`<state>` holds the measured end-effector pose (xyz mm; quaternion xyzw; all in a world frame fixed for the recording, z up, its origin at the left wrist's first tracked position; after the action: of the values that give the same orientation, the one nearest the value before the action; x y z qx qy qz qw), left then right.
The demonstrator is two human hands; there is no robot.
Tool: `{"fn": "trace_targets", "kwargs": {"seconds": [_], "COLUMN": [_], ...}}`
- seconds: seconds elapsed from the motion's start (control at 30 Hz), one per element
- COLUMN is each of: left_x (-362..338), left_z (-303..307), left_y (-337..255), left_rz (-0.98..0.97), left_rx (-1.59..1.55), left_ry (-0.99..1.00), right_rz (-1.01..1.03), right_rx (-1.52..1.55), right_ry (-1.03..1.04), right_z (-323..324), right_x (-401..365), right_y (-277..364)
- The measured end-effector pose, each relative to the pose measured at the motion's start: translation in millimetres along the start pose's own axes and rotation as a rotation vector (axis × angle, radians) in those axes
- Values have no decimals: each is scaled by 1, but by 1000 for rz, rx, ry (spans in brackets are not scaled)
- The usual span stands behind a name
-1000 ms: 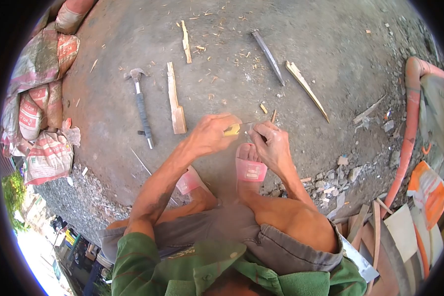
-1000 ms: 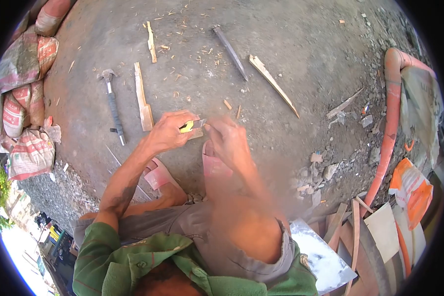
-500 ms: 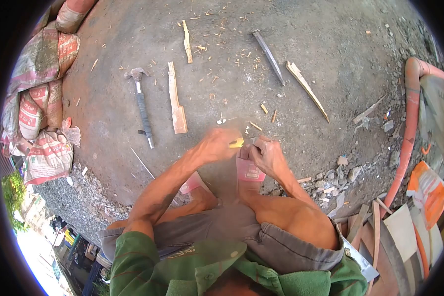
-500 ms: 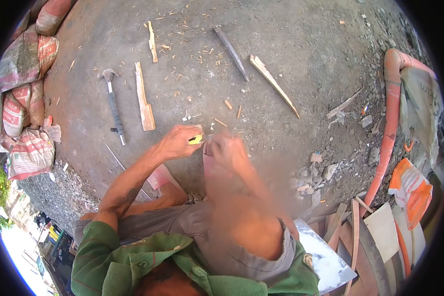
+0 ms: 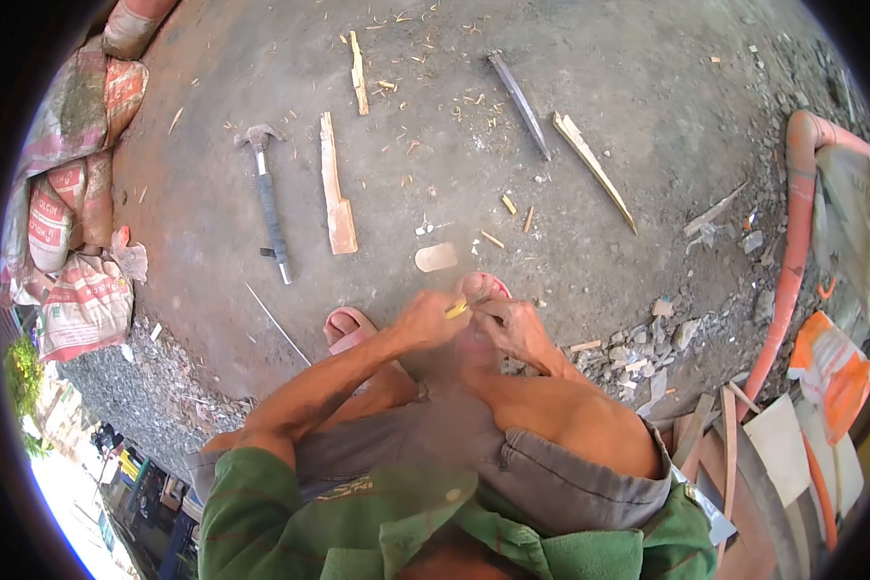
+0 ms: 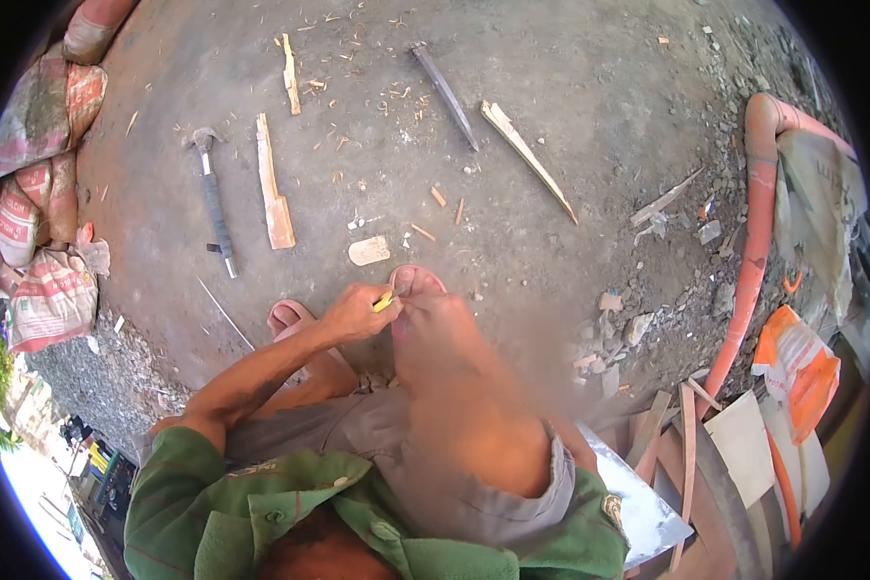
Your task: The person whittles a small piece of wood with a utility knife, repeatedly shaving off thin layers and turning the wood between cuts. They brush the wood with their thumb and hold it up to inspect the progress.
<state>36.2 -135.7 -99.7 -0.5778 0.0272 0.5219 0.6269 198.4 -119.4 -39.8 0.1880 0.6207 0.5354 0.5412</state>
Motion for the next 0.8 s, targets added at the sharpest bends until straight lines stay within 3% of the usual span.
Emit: {"fn": "trace_targets", "kwargs": {"seconds": [0.1,0.2,0.3,0.33,0.53,0.63,0.73,0.8], "left_x": [0,0,-1,1,42,64,72,70], "left_z": [-1,-3,-8,-6,36,57,60,66], "left_y": [-1,-8,-12,-15,-19,-23,-32,-29], "left_rz": [14,-69,75,47,9,33,-106,-36], "left_rx": [-15,164,72,49,115,202,119,129], "left_ry": [-13,9,97,36,-361,-386,-435,-504], "right_rz": [6,88,-20,-97,-236,-213,-240,-250], "right_rx": [22,-62,175,314,366,359,385,310], "right_ry": [13,-36,-158,-211,-464,-553,-572,-581], "right_z": [0,-4,-4,-3,12,25,23,21], "right_x": [-1,-2,0,2,43,56,59,52], "right_y": [-6,-11,-4,-3,-64,-73,-66,-55]}}
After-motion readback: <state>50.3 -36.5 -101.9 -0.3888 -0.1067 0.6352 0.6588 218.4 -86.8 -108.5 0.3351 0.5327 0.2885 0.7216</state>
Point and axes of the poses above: each hand's wrist, its own x-axis towards the middle knuckle, its own z-axis out of the back of the hand, y = z × x, the point moved 3 cm from there along x, towards the middle knuckle, and after that the axes turned 13 degrees about x, right-handed, at the moved point
